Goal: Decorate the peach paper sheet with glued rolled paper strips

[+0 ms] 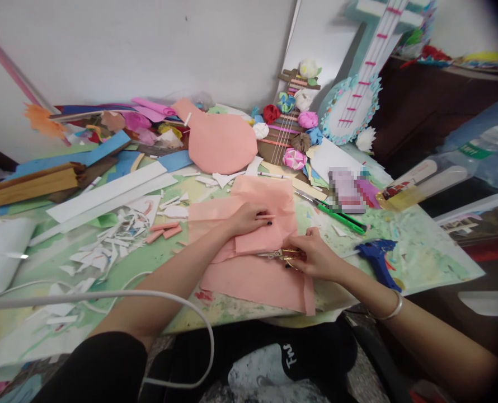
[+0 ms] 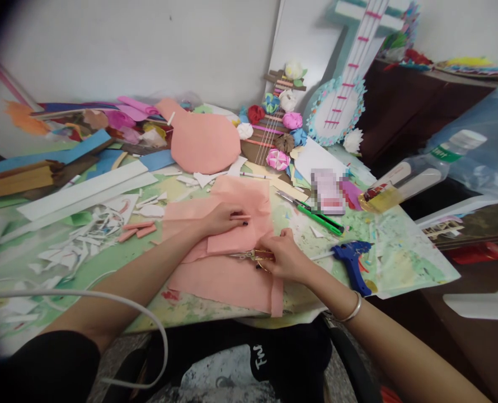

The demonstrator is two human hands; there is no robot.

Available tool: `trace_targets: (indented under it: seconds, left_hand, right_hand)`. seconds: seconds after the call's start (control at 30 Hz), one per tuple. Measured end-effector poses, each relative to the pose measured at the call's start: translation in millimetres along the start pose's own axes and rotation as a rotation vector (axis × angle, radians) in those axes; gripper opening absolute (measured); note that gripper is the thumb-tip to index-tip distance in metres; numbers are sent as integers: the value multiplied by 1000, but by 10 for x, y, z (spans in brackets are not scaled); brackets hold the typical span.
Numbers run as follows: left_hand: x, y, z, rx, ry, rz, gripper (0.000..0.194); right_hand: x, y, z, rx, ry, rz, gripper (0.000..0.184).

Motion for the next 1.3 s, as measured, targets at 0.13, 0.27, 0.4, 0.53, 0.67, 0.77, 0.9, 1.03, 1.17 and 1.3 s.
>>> trace_targets:
  seconds: [0.13, 0.27, 0.4, 0.53, 0.67, 0.77, 0.9, 1.03, 1.17, 1.3]
  left_hand:
    - [1, 2, -3, -1, 4, -1, 16]
    - [11, 4, 4, 0, 6, 6, 17]
    - [13, 6, 12, 5, -1, 13, 15]
    - [4, 7, 10, -2, -2, 7, 13]
    - [-5, 4, 5, -9, 1, 1, 13]
    - [-8, 3, 6, -14, 2, -4, 12]
    - [-6, 7, 9, -18, 4, -10, 11]
    - [-10, 8, 10, -26, 8, -14, 13]
    - [-24, 0, 10, -30, 8, -16, 14]
    - [-30, -4, 9, -30, 4, -20, 14]
  right_hand:
    - [15, -7, 3, 0, -4, 6, 6]
    - [46, -13, 7, -9, -1, 7, 9]
    - [74, 9, 23, -13, 9, 1, 11]
    - [84, 40, 36, -14, 21, -2, 10]
    - [85, 47, 53, -16, 33, -4, 5]
    - [95, 40, 68, -28, 35, 1, 4]
    - [127, 39, 80, -38, 47, -3, 7]
    - [147, 57, 89, -49, 63, -11, 9]
    - [141, 68, 106, -53, 72, -12, 8]
    - [157, 63, 112, -56, 74, -8, 8]
Point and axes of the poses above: each hand's wrist, its own y-axis towards the middle knuckle, its own z-axis out of the palm, x = y × z, the point moved 1 cm from there along y, towards the middle knuckle, and after that the axes turned 8 degrees about x, right-handed, at the moved point
